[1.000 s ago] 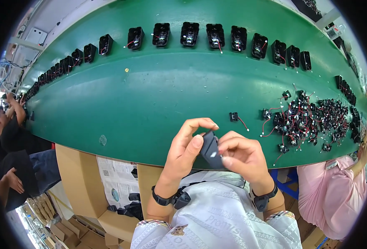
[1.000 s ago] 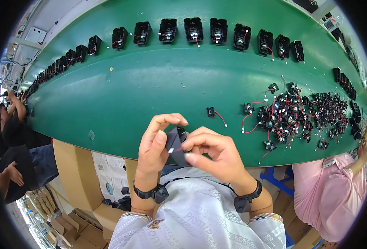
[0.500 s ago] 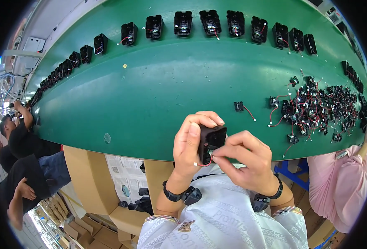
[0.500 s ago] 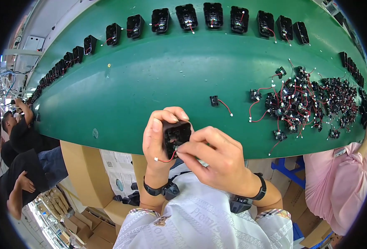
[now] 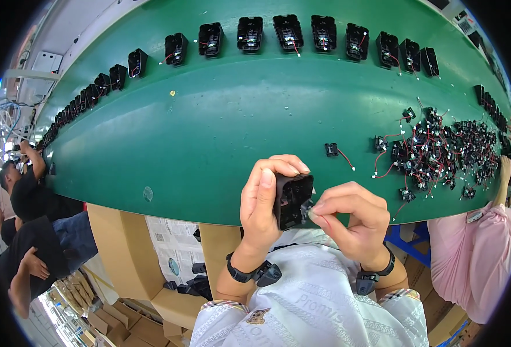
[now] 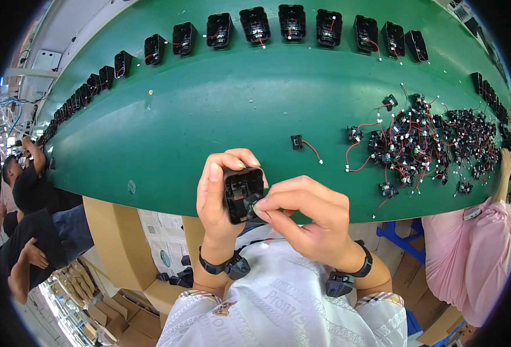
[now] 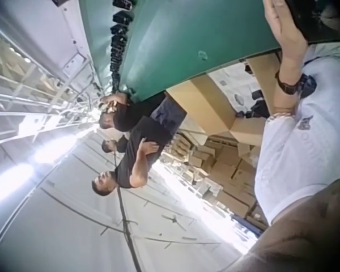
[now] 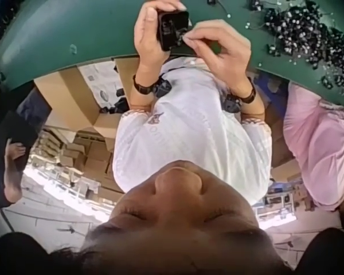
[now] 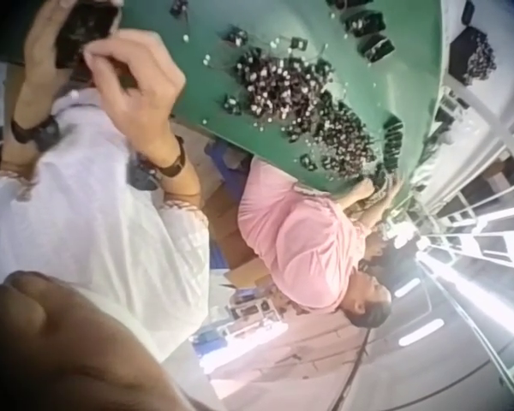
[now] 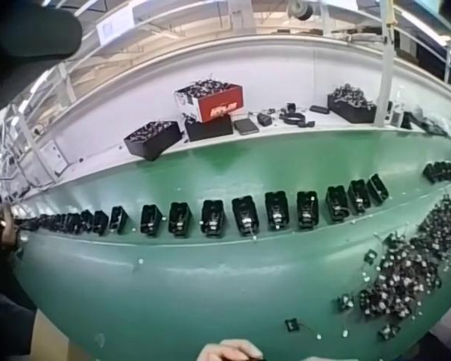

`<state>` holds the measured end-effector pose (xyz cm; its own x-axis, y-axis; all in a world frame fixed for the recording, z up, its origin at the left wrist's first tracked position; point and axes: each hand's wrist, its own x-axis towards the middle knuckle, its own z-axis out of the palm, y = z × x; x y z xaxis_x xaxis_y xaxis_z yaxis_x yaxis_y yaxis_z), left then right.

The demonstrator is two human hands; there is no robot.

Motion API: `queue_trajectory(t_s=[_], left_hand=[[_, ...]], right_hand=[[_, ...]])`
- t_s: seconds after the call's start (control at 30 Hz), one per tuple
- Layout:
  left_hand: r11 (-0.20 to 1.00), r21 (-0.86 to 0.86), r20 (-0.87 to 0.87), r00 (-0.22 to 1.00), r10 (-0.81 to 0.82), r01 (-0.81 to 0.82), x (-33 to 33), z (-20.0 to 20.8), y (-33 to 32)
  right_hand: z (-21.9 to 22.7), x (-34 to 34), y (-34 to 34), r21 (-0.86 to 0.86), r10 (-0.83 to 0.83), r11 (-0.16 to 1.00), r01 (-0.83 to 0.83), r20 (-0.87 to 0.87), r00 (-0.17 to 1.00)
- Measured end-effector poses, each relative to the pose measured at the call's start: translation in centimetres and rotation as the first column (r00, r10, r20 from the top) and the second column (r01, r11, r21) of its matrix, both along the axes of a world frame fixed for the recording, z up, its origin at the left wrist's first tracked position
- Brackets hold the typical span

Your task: The person picks up a black plastic housing from a box, places a circuit board with wires into it, and presses the components together. After assembling the unit, the person sets it onto a green conveyor belt alongside other completed housings.

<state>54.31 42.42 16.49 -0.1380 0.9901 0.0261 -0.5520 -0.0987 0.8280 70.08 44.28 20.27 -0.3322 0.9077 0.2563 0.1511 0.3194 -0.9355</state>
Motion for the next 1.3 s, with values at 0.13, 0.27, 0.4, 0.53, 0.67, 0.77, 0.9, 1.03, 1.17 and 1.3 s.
queue_trajectory(t_s=[0.13, 0.27, 0.4, 0.53, 0.67, 0.77, 0.9, 1.03, 1.17, 1.3], left_hand=[[0.999, 0.004, -0.042, 0.998, 0.053, -0.053, 0.2, 0.0, 0.2], [0.996, 0.011, -0.088, 0.992, 0.088, -0.087, 0.4, 0.3, 0.3], [0.990, 0.015, -0.283, 0.949, 0.136, -0.137, 0.1, 0.2, 0.2], [0.987, 0.067, -0.296, 0.942, 0.158, -0.145, 0.2, 0.4, 0.2], [0.994, -0.039, -0.142, 0.985, 0.095, -0.101, 0.4, 0.7, 0.7], [0.983, -0.067, -0.077, 0.983, 0.164, -0.169, 0.5, 0.1, 0.6], [0.985, -0.016, -0.161, 0.973, 0.166, -0.170, 0.7, 0.2, 0.8], [0.993, -0.020, -0.070, 0.991, 0.115, -0.117, 1.0, 0.4, 1.1], [0.976, -0.213, 0.118, 0.993, -0.030, 0.054, 1.7, 1.8, 1.6], [0.978, 0.193, -0.596, 0.783, 0.178, -0.075, 0.8, 0.0, 2.7]], right_hand=[[-0.1, -0.6, 0.1, 0.242, 0.002, 0.970, -0.026, 0.100, 0.995], [-0.8, -1.1, -0.3, 0.198, -0.047, 0.980, 0.025, 0.107, 0.993], [-0.2, -1.2, -0.4, 0.242, -0.086, 0.970, 0.037, 0.193, 0.977], [-0.8, -1.6, -0.3, 0.319, -0.084, 0.948, 0.012, 0.213, 0.974], [-0.9, -1.6, -0.1, 0.292, -0.079, 0.957, 0.005, 0.242, 0.967], [-1.0, -1.9, -0.6, 0.368, -0.097, 0.929, -0.038, 0.343, 0.934], [0.2, -1.4, -1.0, 0.276, -0.052, 0.960, -0.055, 0.369, 0.928], [-0.5, -1.1, -0.3, 0.250, -0.025, 0.966, -0.070, 0.357, 0.934], [-1.3, 0.2, 0.5, 0.013, 0.027, 1.000, -0.028, 0.098, 0.995], [-2.1, 1.7, 0.1, -0.645, -0.162, 0.679, -0.351, -0.598, 0.785]])
